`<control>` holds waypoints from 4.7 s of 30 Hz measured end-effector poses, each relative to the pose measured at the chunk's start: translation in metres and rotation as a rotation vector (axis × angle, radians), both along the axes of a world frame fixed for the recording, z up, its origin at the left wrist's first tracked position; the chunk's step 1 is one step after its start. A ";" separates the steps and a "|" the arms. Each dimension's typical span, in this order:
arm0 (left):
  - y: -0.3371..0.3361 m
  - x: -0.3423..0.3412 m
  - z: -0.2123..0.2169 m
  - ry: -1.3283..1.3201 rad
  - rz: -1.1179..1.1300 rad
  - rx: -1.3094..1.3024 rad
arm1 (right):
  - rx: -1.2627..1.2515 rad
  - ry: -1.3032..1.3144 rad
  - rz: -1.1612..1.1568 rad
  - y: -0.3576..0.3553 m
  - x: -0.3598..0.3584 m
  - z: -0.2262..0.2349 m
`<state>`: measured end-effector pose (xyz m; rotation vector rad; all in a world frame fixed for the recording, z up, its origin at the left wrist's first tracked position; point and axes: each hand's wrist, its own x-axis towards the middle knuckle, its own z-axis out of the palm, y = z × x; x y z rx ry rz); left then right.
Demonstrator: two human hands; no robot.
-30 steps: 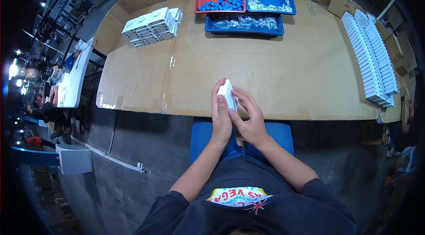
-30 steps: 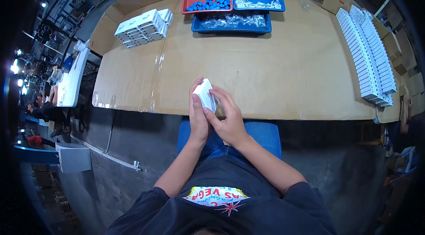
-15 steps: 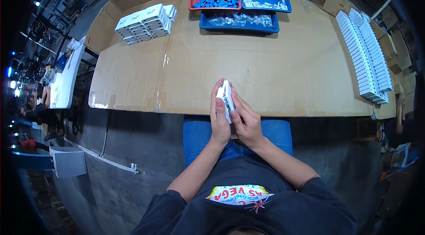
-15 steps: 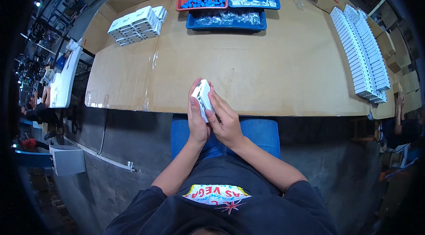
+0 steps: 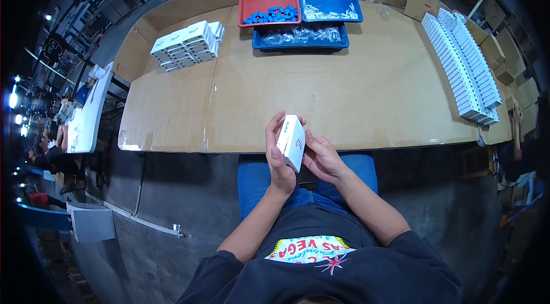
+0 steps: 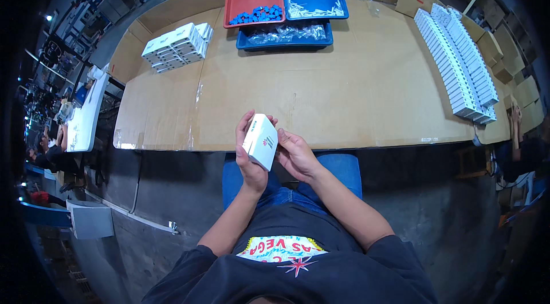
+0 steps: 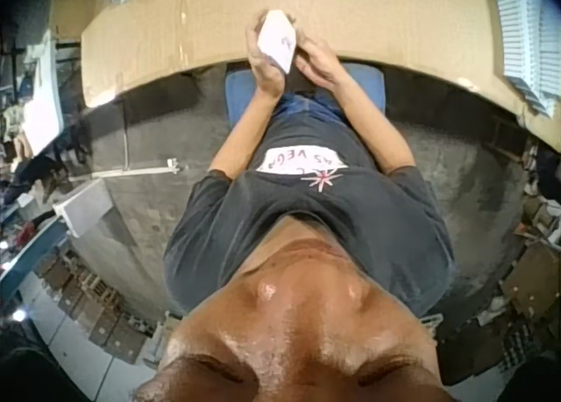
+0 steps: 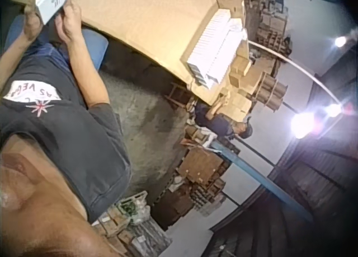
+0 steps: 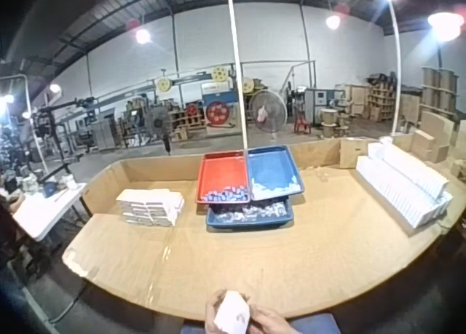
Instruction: The person assembles an electronic housing by hand, inserting blue plastic components and small white pieces into a white casing, then closing the box.
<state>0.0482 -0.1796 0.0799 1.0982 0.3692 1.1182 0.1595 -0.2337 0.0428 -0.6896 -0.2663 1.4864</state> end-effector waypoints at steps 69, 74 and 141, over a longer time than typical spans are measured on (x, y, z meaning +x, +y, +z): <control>0.053 0.040 -0.010 0.242 -0.339 -0.653 | 0.567 -1.627 -0.398 0.062 0.077 -0.002; 0.050 0.034 -0.013 0.235 -0.378 -0.705 | 0.392 -1.353 -0.366 0.059 0.065 -0.003; 0.068 0.038 -0.033 0.328 -0.084 -0.251 | 0.122 -1.113 -0.234 0.049 0.035 0.005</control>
